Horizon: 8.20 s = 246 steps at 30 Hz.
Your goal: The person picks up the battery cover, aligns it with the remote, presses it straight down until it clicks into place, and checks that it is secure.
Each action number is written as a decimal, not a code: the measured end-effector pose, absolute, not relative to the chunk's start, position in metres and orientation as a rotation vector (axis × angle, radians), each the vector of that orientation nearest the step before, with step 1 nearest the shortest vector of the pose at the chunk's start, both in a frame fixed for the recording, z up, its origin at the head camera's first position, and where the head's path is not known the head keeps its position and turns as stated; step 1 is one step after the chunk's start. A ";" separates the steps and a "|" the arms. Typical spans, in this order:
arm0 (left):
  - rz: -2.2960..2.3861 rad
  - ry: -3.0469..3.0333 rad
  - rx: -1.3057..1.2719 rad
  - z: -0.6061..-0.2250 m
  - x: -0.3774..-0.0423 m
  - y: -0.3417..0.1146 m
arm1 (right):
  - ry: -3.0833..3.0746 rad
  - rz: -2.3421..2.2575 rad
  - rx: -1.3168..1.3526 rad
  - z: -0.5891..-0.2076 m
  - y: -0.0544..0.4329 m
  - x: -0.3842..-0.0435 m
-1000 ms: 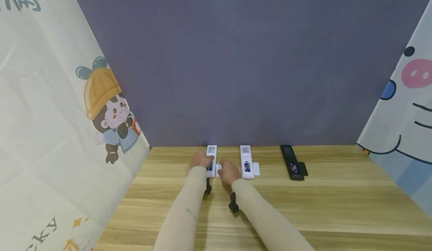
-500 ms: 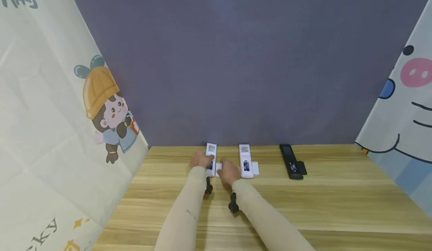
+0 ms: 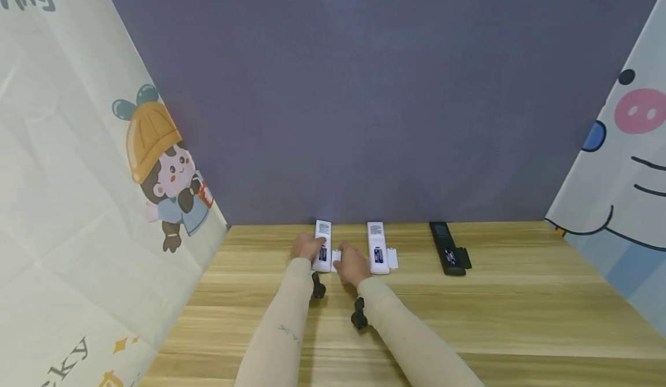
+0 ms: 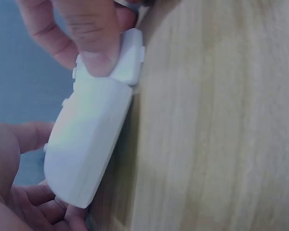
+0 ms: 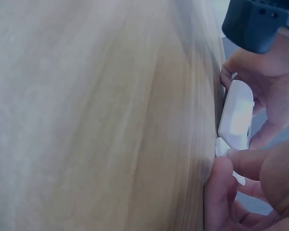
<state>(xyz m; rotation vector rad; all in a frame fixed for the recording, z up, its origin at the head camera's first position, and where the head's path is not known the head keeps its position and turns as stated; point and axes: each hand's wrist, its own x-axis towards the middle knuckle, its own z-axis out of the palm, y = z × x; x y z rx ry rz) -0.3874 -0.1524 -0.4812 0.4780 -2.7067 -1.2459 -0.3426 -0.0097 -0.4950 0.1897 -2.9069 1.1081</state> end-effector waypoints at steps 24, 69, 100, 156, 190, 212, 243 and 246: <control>-1.507 -2.553 0.480 -0.480 -0.380 -0.165 | -2.812 1.258 0.168 -0.499 -0.009 -0.339; -2.135 -2.225 0.475 -0.473 -0.374 -0.176 | -2.415 1.993 -0.075 -0.497 0.005 -0.344; -2.249 -2.211 0.441 -0.471 -0.370 -0.184 | -2.330 2.269 -0.077 -0.489 0.007 -0.350; -2.386 -2.151 0.468 -0.465 -0.378 -0.178 | -2.505 2.353 0.113 -0.471 0.009 -0.364; -2.313 -2.099 0.506 -0.457 -0.398 -0.149 | -2.619 2.124 0.251 -0.463 0.027 -0.403; -2.326 -2.078 0.469 -0.459 -0.397 -0.146 | -2.571 2.162 0.240 -0.467 0.024 -0.404; -2.322 -2.082 0.486 -0.459 -0.396 -0.147 | -2.572 2.077 0.274 -0.467 0.022 -0.401; -2.316 -2.094 0.468 -0.459 -0.394 -0.148 | -2.566 2.085 0.275 -0.467 0.021 -0.401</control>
